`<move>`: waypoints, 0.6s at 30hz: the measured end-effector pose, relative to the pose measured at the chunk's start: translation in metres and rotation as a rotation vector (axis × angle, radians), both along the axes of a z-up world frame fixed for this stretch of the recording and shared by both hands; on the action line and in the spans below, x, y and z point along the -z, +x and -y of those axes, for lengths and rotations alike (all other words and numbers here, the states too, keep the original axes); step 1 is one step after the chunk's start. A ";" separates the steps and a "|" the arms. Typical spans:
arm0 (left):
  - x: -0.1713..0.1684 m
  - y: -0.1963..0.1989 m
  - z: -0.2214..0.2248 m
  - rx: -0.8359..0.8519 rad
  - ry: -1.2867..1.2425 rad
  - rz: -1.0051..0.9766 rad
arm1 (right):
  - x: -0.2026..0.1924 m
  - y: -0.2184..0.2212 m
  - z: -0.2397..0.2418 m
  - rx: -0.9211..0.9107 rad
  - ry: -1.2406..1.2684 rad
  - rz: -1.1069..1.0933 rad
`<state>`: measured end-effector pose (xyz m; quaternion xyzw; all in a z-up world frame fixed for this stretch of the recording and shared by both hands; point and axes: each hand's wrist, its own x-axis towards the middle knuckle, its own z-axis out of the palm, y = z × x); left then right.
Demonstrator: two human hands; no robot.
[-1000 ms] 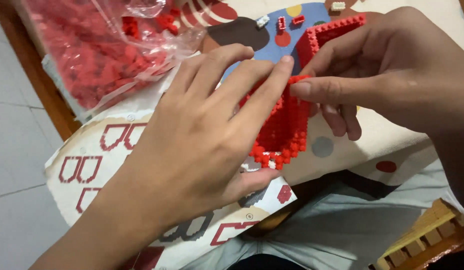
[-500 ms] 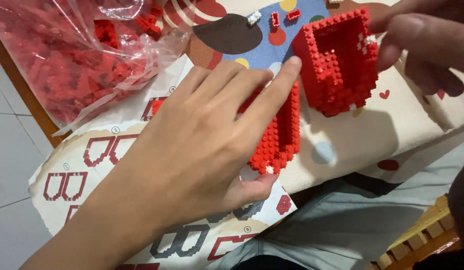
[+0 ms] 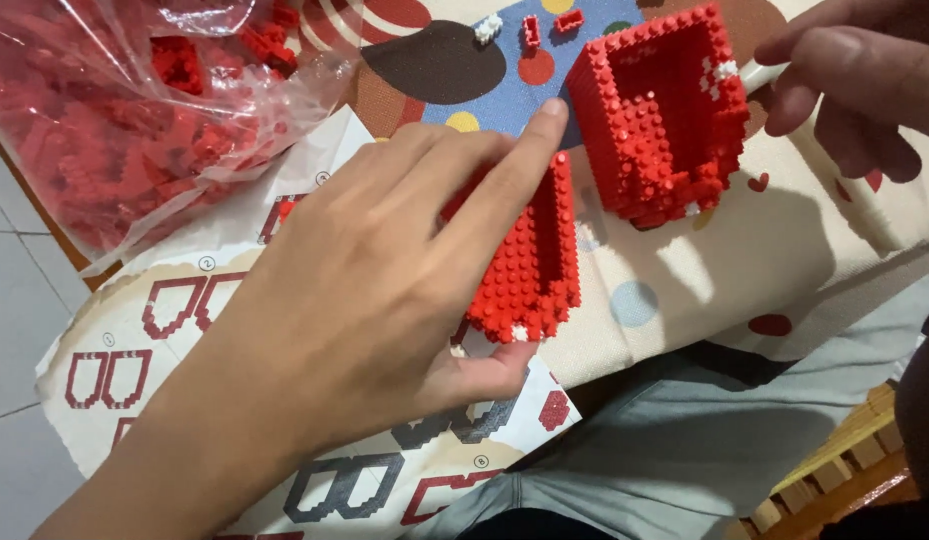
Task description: Assembling a red frame and other components using small plastic building blocks.
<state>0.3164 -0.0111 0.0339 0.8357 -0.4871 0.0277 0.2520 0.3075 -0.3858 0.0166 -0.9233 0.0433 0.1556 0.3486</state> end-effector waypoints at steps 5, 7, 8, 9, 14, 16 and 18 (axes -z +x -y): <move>0.000 0.003 0.000 0.025 -0.014 -0.018 | 0.010 0.004 0.015 -0.032 0.044 -0.024; 0.001 0.003 0.001 0.024 -0.017 -0.016 | 0.009 0.005 0.010 -0.052 0.040 -0.028; 0.001 0.003 0.001 0.022 -0.019 -0.013 | 0.009 0.005 0.007 -0.073 0.036 -0.031; 0.001 0.003 0.001 0.022 -0.019 -0.015 | 0.006 0.003 0.000 -0.073 0.036 -0.033; 0.006 0.005 0.002 -0.017 -0.010 -0.047 | -0.017 0.001 -0.044 -0.358 -0.103 0.246; 0.010 0.009 0.004 -0.038 -0.002 0.018 | -0.025 0.003 -0.059 -0.540 -0.144 0.394; 0.013 0.013 0.006 -0.061 0.004 0.079 | -0.027 0.004 -0.068 -0.727 -0.184 0.536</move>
